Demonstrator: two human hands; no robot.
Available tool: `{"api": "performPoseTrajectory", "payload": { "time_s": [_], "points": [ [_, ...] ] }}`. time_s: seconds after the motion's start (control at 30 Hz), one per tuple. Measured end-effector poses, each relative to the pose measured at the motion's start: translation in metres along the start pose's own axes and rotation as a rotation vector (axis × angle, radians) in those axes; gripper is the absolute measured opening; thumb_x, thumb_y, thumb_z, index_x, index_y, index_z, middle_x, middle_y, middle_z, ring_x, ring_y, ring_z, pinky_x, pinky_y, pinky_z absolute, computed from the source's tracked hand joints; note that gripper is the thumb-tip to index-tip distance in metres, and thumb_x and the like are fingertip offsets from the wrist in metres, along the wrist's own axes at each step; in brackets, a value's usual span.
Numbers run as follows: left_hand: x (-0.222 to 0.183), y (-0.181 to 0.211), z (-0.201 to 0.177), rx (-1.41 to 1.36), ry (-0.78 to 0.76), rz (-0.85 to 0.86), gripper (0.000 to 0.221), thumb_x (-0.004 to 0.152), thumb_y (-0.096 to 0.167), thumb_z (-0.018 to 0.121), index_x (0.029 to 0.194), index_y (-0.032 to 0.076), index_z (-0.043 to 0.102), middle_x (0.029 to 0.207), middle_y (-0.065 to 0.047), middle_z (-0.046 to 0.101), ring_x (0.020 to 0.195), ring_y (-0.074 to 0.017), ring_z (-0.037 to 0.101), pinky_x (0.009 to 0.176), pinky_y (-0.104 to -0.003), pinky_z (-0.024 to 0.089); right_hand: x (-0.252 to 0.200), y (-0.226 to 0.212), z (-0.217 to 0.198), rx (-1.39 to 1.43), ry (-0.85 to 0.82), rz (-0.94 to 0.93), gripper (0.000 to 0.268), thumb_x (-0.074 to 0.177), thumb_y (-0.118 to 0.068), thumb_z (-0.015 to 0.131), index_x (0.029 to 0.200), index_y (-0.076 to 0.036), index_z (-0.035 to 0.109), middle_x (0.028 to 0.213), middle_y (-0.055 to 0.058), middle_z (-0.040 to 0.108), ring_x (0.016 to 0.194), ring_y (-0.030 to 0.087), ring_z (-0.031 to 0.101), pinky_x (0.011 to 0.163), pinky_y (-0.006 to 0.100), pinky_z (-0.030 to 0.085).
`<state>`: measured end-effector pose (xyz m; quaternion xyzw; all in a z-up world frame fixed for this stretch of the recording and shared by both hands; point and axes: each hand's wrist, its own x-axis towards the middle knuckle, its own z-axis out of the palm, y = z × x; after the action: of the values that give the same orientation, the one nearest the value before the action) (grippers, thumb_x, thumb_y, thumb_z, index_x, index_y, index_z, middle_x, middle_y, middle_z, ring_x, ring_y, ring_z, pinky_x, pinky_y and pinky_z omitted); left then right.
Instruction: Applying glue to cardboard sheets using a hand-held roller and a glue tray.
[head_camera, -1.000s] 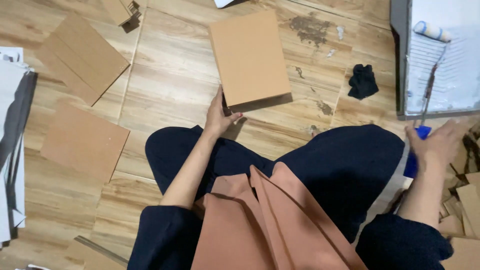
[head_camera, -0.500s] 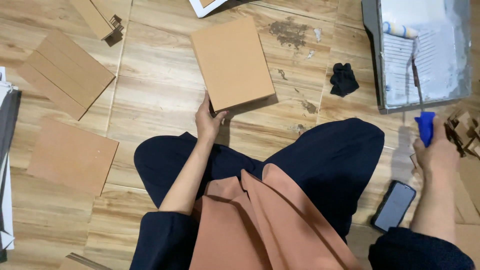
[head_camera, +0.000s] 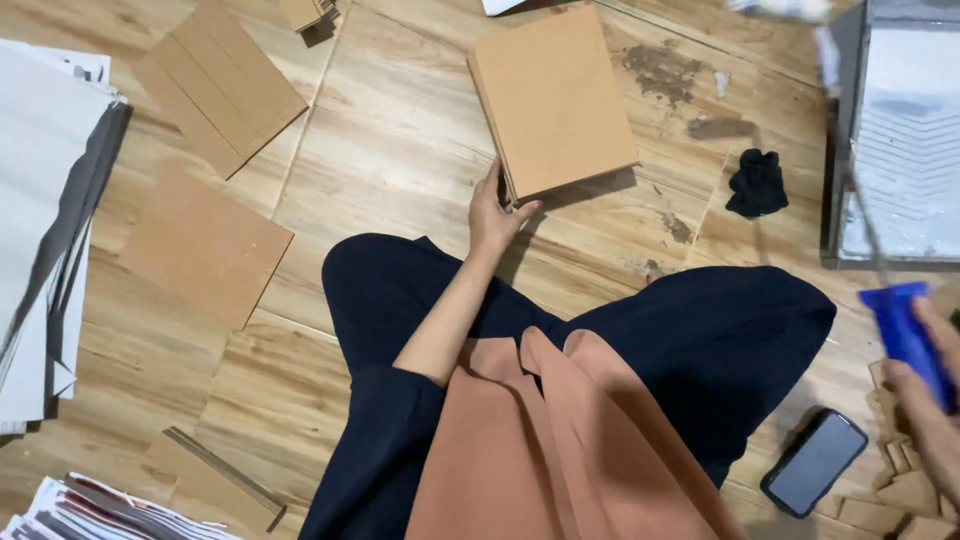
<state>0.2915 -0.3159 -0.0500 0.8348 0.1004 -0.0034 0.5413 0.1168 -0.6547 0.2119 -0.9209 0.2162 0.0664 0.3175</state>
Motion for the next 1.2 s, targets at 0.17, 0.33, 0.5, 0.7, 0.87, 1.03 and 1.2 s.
{"api": "performPoseTrajectory", "payload": {
  "time_s": [0.17, 0.33, 0.5, 0.7, 0.87, 1.03, 1.2],
  "points": [
    [-0.015, 0.021, -0.023, -0.317, -0.112, -0.106, 0.077, 0.071, 0.041, 0.065, 0.135, 0.014, 0.033, 0.128, -0.012, 0.041, 0.111, -0.0200, 0.047, 0.089, -0.027, 0.043, -0.018, -0.067, 0.022, -0.556, -0.141, -0.069, 0.058, 0.085, -0.024, 0.049, 0.141, -0.029, 0.037, 0.115, 0.013, 0.058, 0.090, 0.030, 0.059, 0.076, 0.037, 0.044],
    [-0.008, 0.002, -0.015, -0.456, -0.076, -0.151, 0.057, 0.078, 0.032, 0.062, 0.129, 0.013, 0.044, 0.131, -0.009, 0.048, 0.121, -0.0202, 0.046, 0.098, -0.030, 0.042, -0.027, -0.060, 0.042, -0.947, -0.327, 0.054, 0.062, 0.088, -0.037, 0.041, 0.145, -0.046, 0.019, 0.075, 0.006, 0.062, 0.063, 0.019, 0.065, 0.058, 0.026, 0.049],
    [-0.003, -0.007, -0.008, -0.620, -0.070, -0.165, 0.059, 0.075, 0.028, 0.066, 0.127, 0.011, 0.045, 0.127, -0.009, 0.050, 0.117, -0.0155, 0.048, 0.097, -0.027, 0.043, -0.008, -0.073, 0.058, -0.834, -0.283, -0.108, 0.058, 0.087, -0.030, 0.044, 0.142, -0.036, 0.027, 0.077, 0.011, 0.053, 0.067, 0.034, 0.061, 0.057, 0.042, 0.048],
    [-0.001, -0.013, -0.008, -0.556, -0.090, -0.165, 0.058, 0.074, 0.030, 0.067, 0.125, 0.011, 0.048, 0.123, -0.008, 0.054, 0.114, -0.0148, 0.051, 0.096, -0.026, 0.044, 0.061, -0.103, 0.093, -0.680, -0.184, -0.316, 0.055, 0.089, -0.028, 0.044, 0.143, -0.031, 0.031, 0.078, 0.025, 0.061, 0.073, 0.045, 0.056, 0.059, 0.051, 0.043],
    [0.000, -0.017, -0.006, -0.559, -0.088, -0.150, 0.057, 0.074, 0.027, 0.067, 0.126, 0.011, 0.047, 0.124, -0.009, 0.053, 0.116, -0.0180, 0.050, 0.097, -0.028, 0.044, 0.046, -0.088, 0.080, -0.688, -0.199, -0.310, 0.055, 0.088, -0.028, 0.044, 0.142, -0.029, 0.033, 0.085, 0.024, 0.060, 0.077, 0.046, 0.057, 0.061, 0.051, 0.043],
    [0.003, -0.028, 0.001, -0.640, -0.082, -0.140, 0.058, 0.074, 0.025, 0.068, 0.125, 0.009, 0.047, 0.122, -0.010, 0.054, 0.114, -0.0180, 0.050, 0.096, -0.028, 0.044, -0.016, -0.045, 0.047, -0.947, -0.318, -0.145, 0.065, 0.086, -0.033, 0.044, 0.145, -0.040, 0.018, 0.071, 0.007, 0.053, 0.059, 0.026, 0.062, 0.050, 0.035, 0.048],
    [0.003, -0.021, -0.002, -0.659, -0.076, -0.168, 0.058, 0.073, 0.024, 0.070, 0.125, 0.010, 0.047, 0.124, -0.009, 0.052, 0.116, -0.0184, 0.050, 0.096, -0.028, 0.045, -0.045, -0.034, 0.031, -1.144, -0.399, 0.056, 0.066, 0.084, -0.046, 0.035, 0.143, -0.052, 0.005, 0.099, -0.009, 0.061, 0.074, 0.017, 0.071, 0.057, 0.028, 0.055]
  ]
}}
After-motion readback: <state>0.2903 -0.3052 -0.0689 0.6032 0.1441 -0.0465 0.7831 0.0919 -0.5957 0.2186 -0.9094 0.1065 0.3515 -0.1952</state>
